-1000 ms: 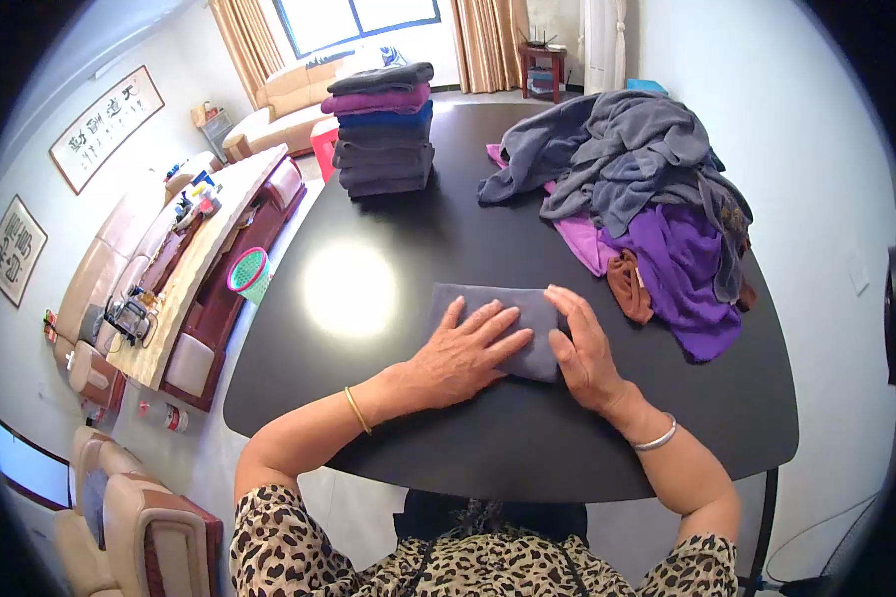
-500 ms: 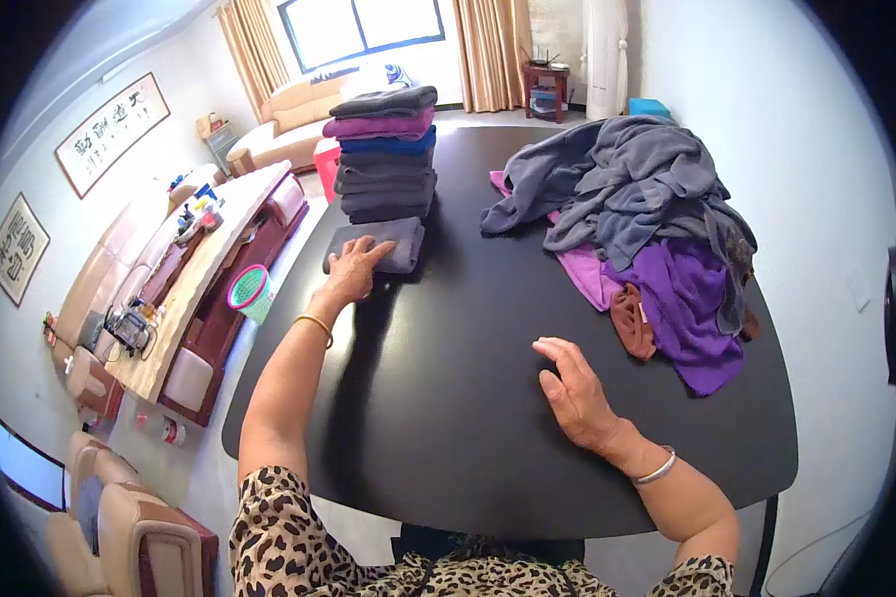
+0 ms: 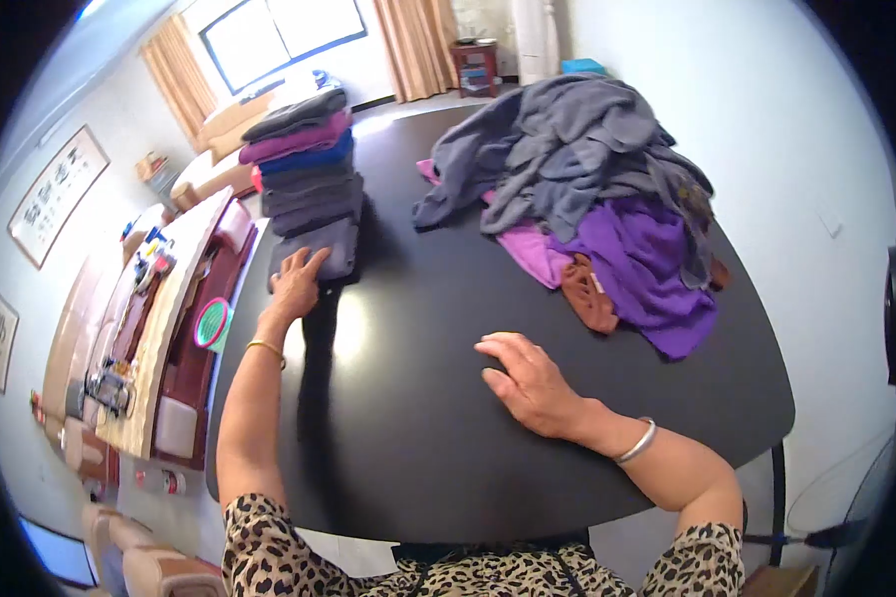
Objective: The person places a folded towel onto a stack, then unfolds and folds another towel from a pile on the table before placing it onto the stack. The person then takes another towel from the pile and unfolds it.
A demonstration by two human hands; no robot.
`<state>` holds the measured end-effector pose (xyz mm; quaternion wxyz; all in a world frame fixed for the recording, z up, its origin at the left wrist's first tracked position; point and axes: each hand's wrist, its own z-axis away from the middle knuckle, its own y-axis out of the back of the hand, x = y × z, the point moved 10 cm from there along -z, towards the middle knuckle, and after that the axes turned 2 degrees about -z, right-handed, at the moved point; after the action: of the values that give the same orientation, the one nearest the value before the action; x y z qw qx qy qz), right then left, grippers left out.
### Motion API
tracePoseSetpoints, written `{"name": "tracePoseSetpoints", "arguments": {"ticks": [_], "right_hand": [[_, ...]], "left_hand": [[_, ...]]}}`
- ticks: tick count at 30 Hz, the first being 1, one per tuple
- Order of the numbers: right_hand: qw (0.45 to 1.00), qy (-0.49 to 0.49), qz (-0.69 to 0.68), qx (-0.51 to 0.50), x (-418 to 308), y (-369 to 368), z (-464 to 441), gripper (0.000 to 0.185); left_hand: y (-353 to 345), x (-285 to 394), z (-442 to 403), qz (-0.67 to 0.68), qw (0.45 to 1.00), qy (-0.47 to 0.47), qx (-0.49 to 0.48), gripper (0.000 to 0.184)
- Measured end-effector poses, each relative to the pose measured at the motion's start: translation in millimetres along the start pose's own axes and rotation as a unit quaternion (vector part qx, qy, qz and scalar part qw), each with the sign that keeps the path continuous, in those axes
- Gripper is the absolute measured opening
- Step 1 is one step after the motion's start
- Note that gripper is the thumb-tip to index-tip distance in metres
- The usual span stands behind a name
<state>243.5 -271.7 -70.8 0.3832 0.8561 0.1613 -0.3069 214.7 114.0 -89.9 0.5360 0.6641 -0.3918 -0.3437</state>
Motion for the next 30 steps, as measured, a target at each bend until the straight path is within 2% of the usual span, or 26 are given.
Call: {"name": "tracePoseSetpoints", "arguments": {"ticks": [3,6,8,12,14,15,16,18,19,21,22,24,25,27,28,30], "right_hand": [[1.000,0.000,0.005,-0.004,2,-3,1,0.032],[1.000,0.011,0.012,-0.010,2,-8,2,0.033],[1.000,0.012,0.021,-0.020,1,-11,2,0.033],[1.000,0.011,0.020,-0.014,2,-12,3,0.031],[0.999,0.028,0.040,-0.022,-1,-13,2,0.029],[0.993,0.074,0.086,-0.043,-14,-13,2,0.027],[0.993,0.070,0.091,-0.040,-12,-14,2,0.027],[0.996,0.052,0.073,-0.019,-4,-18,3,0.027],[0.996,0.060,0.070,-0.003,-4,-17,4,0.026],[0.996,0.065,0.065,-0.004,0,-21,4,0.025],[0.996,0.070,0.055,-0.004,-1,-20,4,0.025],[0.996,0.069,0.053,0.005,-3,-20,5,0.024],[0.996,0.067,0.052,0.007,-2,-20,5,0.024],[0.996,0.065,0.056,0.009,-2,-20,4,0.023],[0.997,0.053,0.057,-0.010,1,-24,2,0.022],[0.997,0.039,0.063,-0.029,3,-27,2,0.022]], "left_hand": [[8,8,-5,-0.008,0.999,0.024,-0.034,0.059],[24,45,-7,-0.053,0.999,0.010,-0.003,0.058],[35,87,-10,-0.028,0.993,-0.075,0.092,0.057],[43,188,-16,0.086,0.972,-0.201,0.084,0.054],[40,235,-21,0.170,0.947,-0.261,0.074,0.055],[46,261,-21,0.237,0.928,-0.283,0.055,0.055],[54,282,-21,0.268,0.911,-0.304,0.073,0.057],[58,315,-36,0.381,0.892,-0.244,0.022,0.060],[63,334,-43,0.384,0.890,-0.246,0.024,0.060],[86,352,-65,0.480,0.849,-0.203,0.085,0.062],[94,367,-73,0.483,0.847,-0.203,0.089,0.062],[128,383,-78,0.418,0.854,-0.204,0.233,0.062],[132,394,-82,0.421,0.852,-0.204,0.236,0.062],[150,415,-78,0.318,0.863,-0.223,0.322,0.050],[142,418,-91,0.322,0.861,-0.223,0.325,0.050],[128,417,-119,0.388,0.861,-0.185,0.273,0.034]]}}
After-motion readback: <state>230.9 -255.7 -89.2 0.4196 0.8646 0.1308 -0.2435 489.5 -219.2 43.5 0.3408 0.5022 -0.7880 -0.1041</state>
